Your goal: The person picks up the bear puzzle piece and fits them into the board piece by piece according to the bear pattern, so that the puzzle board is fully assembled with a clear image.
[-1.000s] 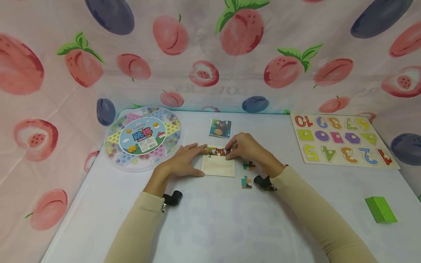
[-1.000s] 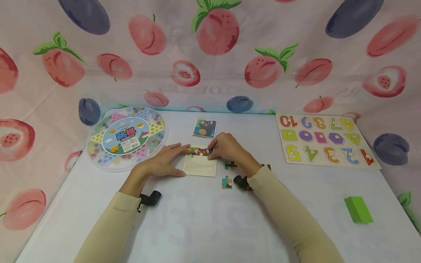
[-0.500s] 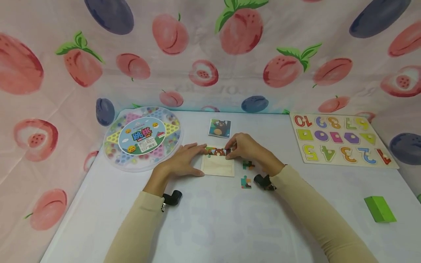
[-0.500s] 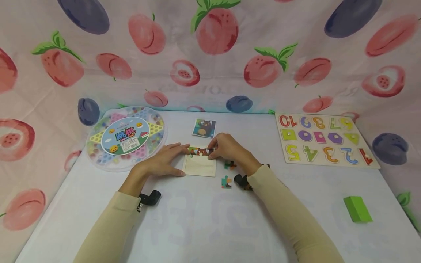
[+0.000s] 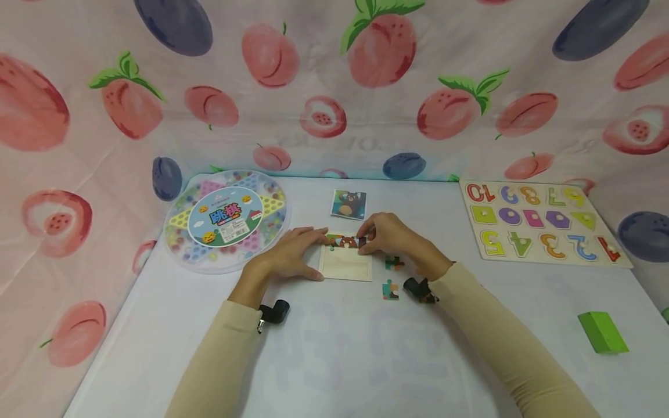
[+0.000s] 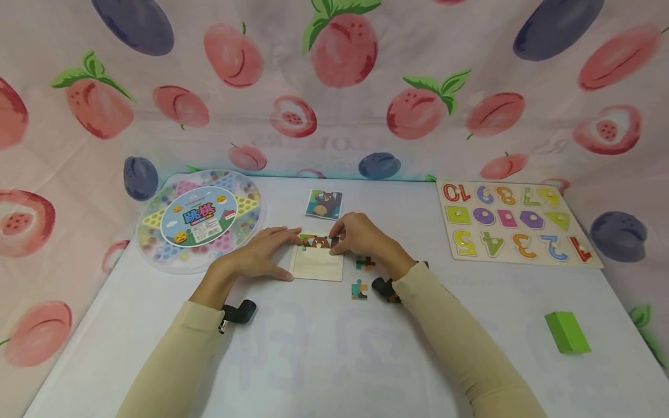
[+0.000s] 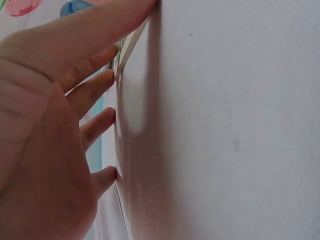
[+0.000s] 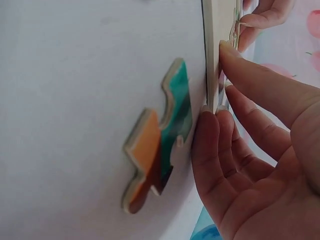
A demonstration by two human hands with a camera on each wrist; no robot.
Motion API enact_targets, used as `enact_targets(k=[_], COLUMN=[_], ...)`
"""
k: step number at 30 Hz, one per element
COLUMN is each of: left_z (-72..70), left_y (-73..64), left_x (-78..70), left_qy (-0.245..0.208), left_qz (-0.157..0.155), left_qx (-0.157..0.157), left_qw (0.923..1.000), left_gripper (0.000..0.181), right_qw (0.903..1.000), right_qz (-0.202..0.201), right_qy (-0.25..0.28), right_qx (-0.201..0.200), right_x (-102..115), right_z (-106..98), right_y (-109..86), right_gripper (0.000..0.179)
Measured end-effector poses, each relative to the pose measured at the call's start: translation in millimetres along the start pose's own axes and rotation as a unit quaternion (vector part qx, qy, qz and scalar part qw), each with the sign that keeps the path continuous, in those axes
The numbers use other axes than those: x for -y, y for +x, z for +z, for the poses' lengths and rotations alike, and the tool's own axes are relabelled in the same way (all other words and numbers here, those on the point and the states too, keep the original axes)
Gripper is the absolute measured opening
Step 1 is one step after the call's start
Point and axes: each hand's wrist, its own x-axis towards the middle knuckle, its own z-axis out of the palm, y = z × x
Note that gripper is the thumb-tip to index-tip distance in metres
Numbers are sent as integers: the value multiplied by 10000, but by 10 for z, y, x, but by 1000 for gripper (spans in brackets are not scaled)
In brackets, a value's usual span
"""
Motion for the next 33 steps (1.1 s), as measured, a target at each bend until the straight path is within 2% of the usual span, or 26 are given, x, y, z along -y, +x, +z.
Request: enact_targets(k=[11, 14, 20, 25, 33], left_z=[4, 3, -10, -5, -23], left_y=[6, 8, 26, 30, 0], left_x=[63, 68, 56, 61, 50], left_qy=[-138, -163, -230, -196, -290], left_qz=[43, 56, 70, 79, 7], left_qx=[-23, -31, -19, 16, 78], left_qw=[9999, 9998, 9997, 9998, 9995], left_gripper=[76, 76, 75, 76, 76], right_qw=[9999, 9997, 9966, 9971, 9986], right_qz=[27, -108, -592, -624, -514], right_qy=[149, 157, 345, 294, 19], right_qx=[59, 156, 450, 309, 157], right_x=[-37, -70, -195, -314, -466], right_z=[27, -3, -145, -244, -274], right_y=[10, -10, -113, -251, -465], right_gripper=[32, 34, 43, 52, 53])
